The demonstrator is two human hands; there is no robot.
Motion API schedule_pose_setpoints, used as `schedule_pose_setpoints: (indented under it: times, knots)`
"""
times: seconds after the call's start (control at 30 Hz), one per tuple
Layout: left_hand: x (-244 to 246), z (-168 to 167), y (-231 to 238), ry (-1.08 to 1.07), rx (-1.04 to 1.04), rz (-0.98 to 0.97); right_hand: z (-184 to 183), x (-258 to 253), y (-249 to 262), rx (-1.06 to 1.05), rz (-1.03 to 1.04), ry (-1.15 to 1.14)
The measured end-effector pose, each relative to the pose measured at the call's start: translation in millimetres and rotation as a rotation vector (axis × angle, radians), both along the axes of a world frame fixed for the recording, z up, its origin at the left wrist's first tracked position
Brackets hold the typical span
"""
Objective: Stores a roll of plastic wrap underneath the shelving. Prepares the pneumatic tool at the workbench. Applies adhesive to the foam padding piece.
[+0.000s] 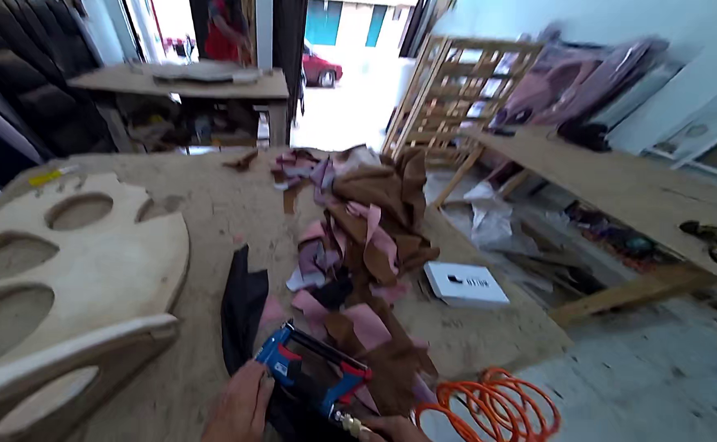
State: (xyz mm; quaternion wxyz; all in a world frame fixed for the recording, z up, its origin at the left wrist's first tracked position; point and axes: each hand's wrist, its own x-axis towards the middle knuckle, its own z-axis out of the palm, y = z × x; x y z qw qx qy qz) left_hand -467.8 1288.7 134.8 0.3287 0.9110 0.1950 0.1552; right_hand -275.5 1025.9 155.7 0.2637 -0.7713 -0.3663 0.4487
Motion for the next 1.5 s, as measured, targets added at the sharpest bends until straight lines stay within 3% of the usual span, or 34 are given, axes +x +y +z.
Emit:
schedule_pose_setpoints:
  times: [0.1, 0.23, 0.3, 0.47, 0.63, 0.7, 0.93, 1.03, 1.3, 1.5]
  knots:
    - [38, -10, -2, -0.076, 0.234, -0.203, -8, -6, -25, -0.013, -0.020, 0.062]
    - [67, -35, -22, -0.083, 0.352, -0.556, -14, -15, -40, 0.031, -0.064, 0.074]
    - [74, -52, -27, -0.132, 0.429, -0.641, -14, -13, -41, 0.020, -0.062, 0.076]
    - [84, -55, -18, -0.189, 0.394, -0.812, -15, -12, -35, 0.008, -0.028, 0.199]
    - [96, -38, -4, -0.008, 0.307, -1.094, -8, 3, -27, -0.051, -0.030, 0.368]
    - [101, -37, -9, 0.009, 0.334, -1.060, -4, 8, -24, -0.081, -0.030, 0.370]
    - [104, -39, -33, -0.048, 0.387, -0.642, 23, 26, 0, -0.204, 0.015, 0.227]
    - [108, -33, -27, 0.043, 0.382, -0.638, 33, 23, 16, -0.295, 0.030, 0.172]
    - [119, -20, -18, 0.080, 0.295, -0.566, 62, 20, 59, -0.473, 0.131, -0.238]
    - [116, -17, -13, 0.103, 0.224, -0.577, 65, 12, 61, -0.392, 0.190, -0.314]
